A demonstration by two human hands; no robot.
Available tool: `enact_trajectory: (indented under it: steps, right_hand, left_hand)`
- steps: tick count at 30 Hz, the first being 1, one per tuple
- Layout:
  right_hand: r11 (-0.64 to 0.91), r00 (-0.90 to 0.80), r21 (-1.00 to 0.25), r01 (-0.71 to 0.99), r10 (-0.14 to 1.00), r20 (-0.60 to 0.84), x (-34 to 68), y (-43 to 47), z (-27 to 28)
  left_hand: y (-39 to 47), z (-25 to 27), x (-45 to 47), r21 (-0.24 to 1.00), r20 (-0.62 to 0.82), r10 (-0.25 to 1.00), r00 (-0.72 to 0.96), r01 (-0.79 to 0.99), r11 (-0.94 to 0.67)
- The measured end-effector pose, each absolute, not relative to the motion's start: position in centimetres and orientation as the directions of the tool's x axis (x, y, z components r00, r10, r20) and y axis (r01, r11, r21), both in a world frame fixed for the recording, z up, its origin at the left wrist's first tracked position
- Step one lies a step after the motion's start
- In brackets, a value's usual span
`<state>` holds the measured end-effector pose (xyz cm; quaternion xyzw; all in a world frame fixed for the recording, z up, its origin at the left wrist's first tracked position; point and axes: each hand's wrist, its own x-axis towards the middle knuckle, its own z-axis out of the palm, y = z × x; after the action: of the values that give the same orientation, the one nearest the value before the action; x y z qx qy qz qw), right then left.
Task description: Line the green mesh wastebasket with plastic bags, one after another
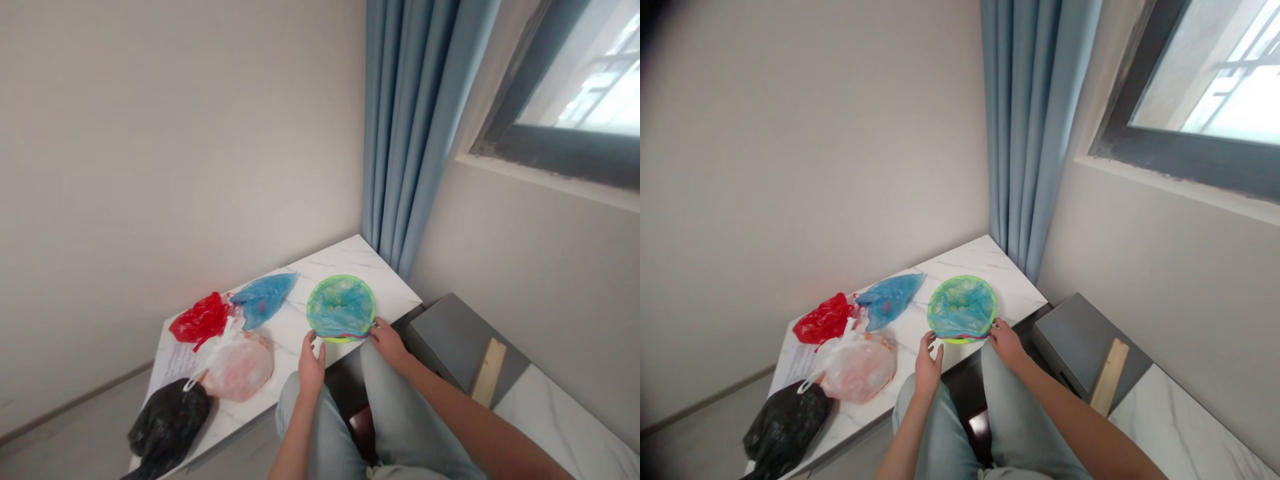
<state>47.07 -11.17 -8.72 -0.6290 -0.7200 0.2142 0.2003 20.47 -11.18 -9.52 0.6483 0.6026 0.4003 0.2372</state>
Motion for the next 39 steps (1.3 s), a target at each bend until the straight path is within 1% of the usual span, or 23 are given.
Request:
enact_trajectory:
  steps: [3, 7, 12, 15, 20, 22, 26, 31, 35, 39]
  right_hand:
    - [0.151, -0.16, -0.443, 0.884, 0.987, 0.017, 45.9, -11.5, -8.2]
    - [0.178, -0.174, -0.374, 0.91, 0.984, 0.044, 44.9, -12.3, -8.0]
    - [0.172, -0.182, -0.305, 0.937, 0.983, -0.002, 44.5, -13.1, -6.9]
    - [0.225, -0.237, -0.278, 0.934, 0.971, -0.012, 44.4, -13.4, -6.1]
    - [0.353, -0.374, -0.268, 0.896, 0.927, -0.029, 44.1, -13.7, -5.6]
    - [0.38, -0.401, -0.268, 0.885, 0.916, -0.026, 43.9, -13.7, -5.6]
    - [0.348, -0.37, -0.293, 0.891, 0.929, -0.025, 43.8, -13.8, -6.0]
    - [0.289, -0.319, -0.309, 0.906, 0.947, -0.048, 44.3, -13.9, -6.5]
    - [0.264, -0.296, -0.325, 0.908, 0.954, -0.053, 44.2, -14.4, -6.8]
    - [0.226, -0.254, -0.372, 0.9, 0.967, -0.026, 43.5, -15.8, -7.7]
  left_hand:
    - [-11.2, -8.9, 20.6, 0.705, 0.293, 0.956, -0.004, 0.677, -0.213]
    - [-10.9, -7.7, 20.4, 0.6, 0.306, 0.952, -0.005, 0.778, -0.189]
    - [-10.7, -6.5, 20.6, 0.565, 0.308, 0.951, -0.01, 0.806, -0.175]
    - [-10.8, -5.9, 21.0, 0.55, 0.316, 0.949, -0.013, 0.817, -0.173]
    - [-10.8, -4.8, 21.7, 0.4, 0.218, 0.973, 0.08, 0.902, -0.164]
    - [-10.7, -4.5, 21.8, 0.383, 0.195, 0.978, 0.073, 0.912, -0.145]
    - [-10.6, -4.5, 21.9, 0.353, 0.129, 0.991, 0.022, 0.933, -0.067]
    - [-10.6, -4.7, 21.2, 0.301, -0.03, 0.996, -0.078, 0.95, 0.084]
    - [-10.6, -4.6, 20.1, 0.301, -0.102, 0.985, -0.142, 0.939, 0.167]
    - [-9.9, -4.4, 19.5, 0.375, -0.074, 0.981, -0.178, 0.907, 0.193]
